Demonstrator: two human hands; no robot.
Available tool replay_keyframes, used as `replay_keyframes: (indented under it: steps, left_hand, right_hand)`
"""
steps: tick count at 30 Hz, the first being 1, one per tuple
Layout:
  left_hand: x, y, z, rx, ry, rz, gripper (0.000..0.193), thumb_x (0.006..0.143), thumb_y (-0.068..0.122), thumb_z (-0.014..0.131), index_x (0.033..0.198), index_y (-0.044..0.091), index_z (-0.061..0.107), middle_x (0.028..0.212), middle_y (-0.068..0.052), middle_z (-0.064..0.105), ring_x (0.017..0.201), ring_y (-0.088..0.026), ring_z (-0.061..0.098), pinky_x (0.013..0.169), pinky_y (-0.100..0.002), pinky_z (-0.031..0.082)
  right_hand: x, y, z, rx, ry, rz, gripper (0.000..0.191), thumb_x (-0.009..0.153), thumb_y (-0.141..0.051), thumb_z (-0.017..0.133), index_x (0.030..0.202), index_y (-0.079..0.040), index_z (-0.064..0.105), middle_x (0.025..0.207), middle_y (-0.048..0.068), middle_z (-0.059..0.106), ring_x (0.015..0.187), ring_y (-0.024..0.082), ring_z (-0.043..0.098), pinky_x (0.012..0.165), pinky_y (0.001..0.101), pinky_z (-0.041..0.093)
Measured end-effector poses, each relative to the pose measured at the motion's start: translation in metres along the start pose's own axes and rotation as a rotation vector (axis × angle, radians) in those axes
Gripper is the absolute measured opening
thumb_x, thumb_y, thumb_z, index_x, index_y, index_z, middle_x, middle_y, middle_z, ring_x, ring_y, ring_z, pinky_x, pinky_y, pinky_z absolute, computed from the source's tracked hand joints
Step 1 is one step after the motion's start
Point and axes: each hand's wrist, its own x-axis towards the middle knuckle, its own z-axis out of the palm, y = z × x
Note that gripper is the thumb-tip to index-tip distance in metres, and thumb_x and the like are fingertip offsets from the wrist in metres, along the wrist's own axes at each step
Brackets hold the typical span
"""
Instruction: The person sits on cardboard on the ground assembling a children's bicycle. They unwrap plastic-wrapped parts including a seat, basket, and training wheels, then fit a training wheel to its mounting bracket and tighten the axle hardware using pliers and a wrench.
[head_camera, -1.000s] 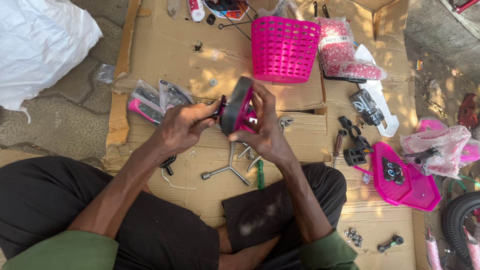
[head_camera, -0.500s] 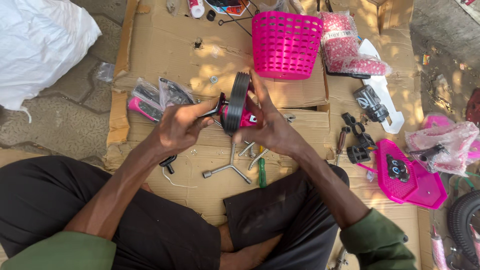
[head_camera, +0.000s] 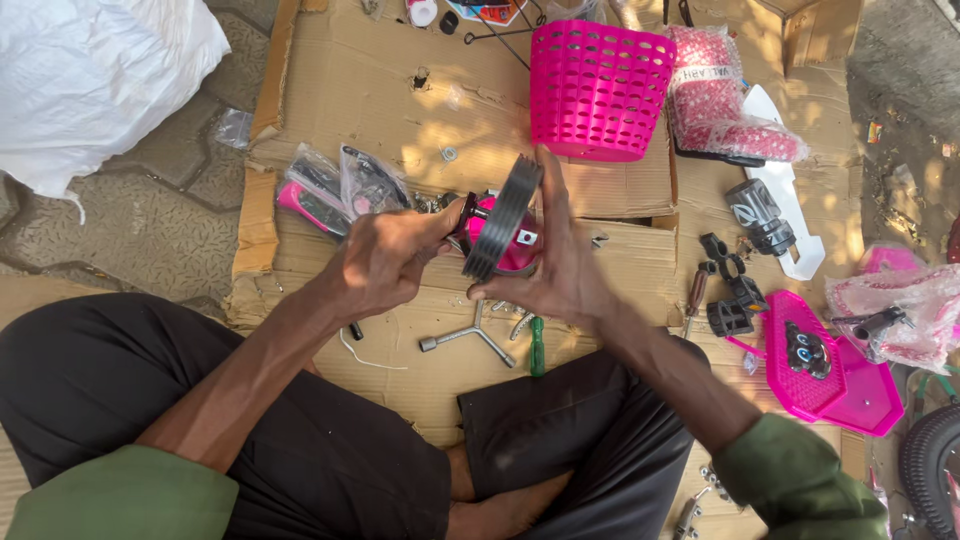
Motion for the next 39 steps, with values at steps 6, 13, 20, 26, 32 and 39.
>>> replay_keyframes:
  steps: [6,13,20,26,32,39]
  left_hand:
    - [-0.002,0.000,-0.004,0.101,-0.082,0.091,0.075,0.070,-0.013,0.065,0.144,-0.002,0.051,0.082,-0.013,0.070,0.064,-0.025,0.067,0.055,-0.038,0.057]
    - [0.000,0.000,0.007,0.015,-0.249,-0.150,0.044,0.087,-0.003,0.067,0.129,0.008,0.064,0.067,-0.014,0.069,0.053,-0.025,0.067,0.050,-0.039,0.053]
    - [-0.008,0.002,0.007,-0.095,-0.125,-0.089,0.029,0.086,-0.003,0.065,0.115,0.002,0.069,0.076,-0.018,0.072,0.061,-0.027,0.071,0.055,-0.041,0.056]
    - [-0.001,-0.007,0.005,0.016,-0.285,-0.143,0.037,0.079,-0.009,0.060,0.113,0.004,0.070,0.069,-0.017,0.070,0.057,-0.029,0.068,0.055,-0.043,0.052]
    - [-0.002,-0.015,0.001,-0.073,-0.343,-0.222,0.022,0.085,-0.002,0.066,0.105,0.004,0.072,0.066,-0.014,0.069,0.051,-0.022,0.066,0.050,-0.039,0.051]
    - [0.021,-0.021,-0.017,-0.263,0.145,-0.261,0.013,0.102,0.002,0.061,0.111,-0.001,0.070,0.084,-0.008,0.071,0.073,-0.012,0.066,0.066,-0.031,0.052]
  right_hand:
    - [-0.011,-0.002,0.007,0.661,-0.242,0.525,0.128,0.072,-0.037,0.088,0.160,-0.008,0.000,0.160,0.034,0.018,0.135,0.052,0.048,0.096,0.0471,0.056]
    - [-0.012,0.001,-0.010,-0.441,-0.137,-0.421,0.119,0.078,-0.025,0.086,0.162,-0.002,0.006,0.162,0.042,0.004,0.144,0.059,0.037,0.109,0.0498,0.054]
    - [-0.009,-0.002,-0.004,0.007,-0.138,-0.023,0.118,0.075,-0.038,0.088,0.159,0.001,0.016,0.156,0.041,0.021,0.134,0.056,0.045,0.099,0.0511,0.056]
    - [-0.011,-0.007,0.021,0.405,-0.108,0.256,0.118,0.073,-0.020,0.087,0.160,-0.010,0.008,0.151,0.028,0.039,0.134,0.045,0.051,0.101,0.0508,0.055]
    - [0.016,-0.011,-0.012,0.021,-0.260,-0.032,0.076,0.081,-0.042,0.060,0.142,-0.006,0.032,0.120,0.026,0.056,0.102,0.038,0.062,0.081,0.0453,0.059]
    - [0.016,0.004,0.011,0.849,-0.311,0.813,0.080,0.091,-0.068,0.028,0.122,-0.002,0.061,0.085,0.022,0.075,0.064,0.029,0.076,0.056,0.0389,0.063]
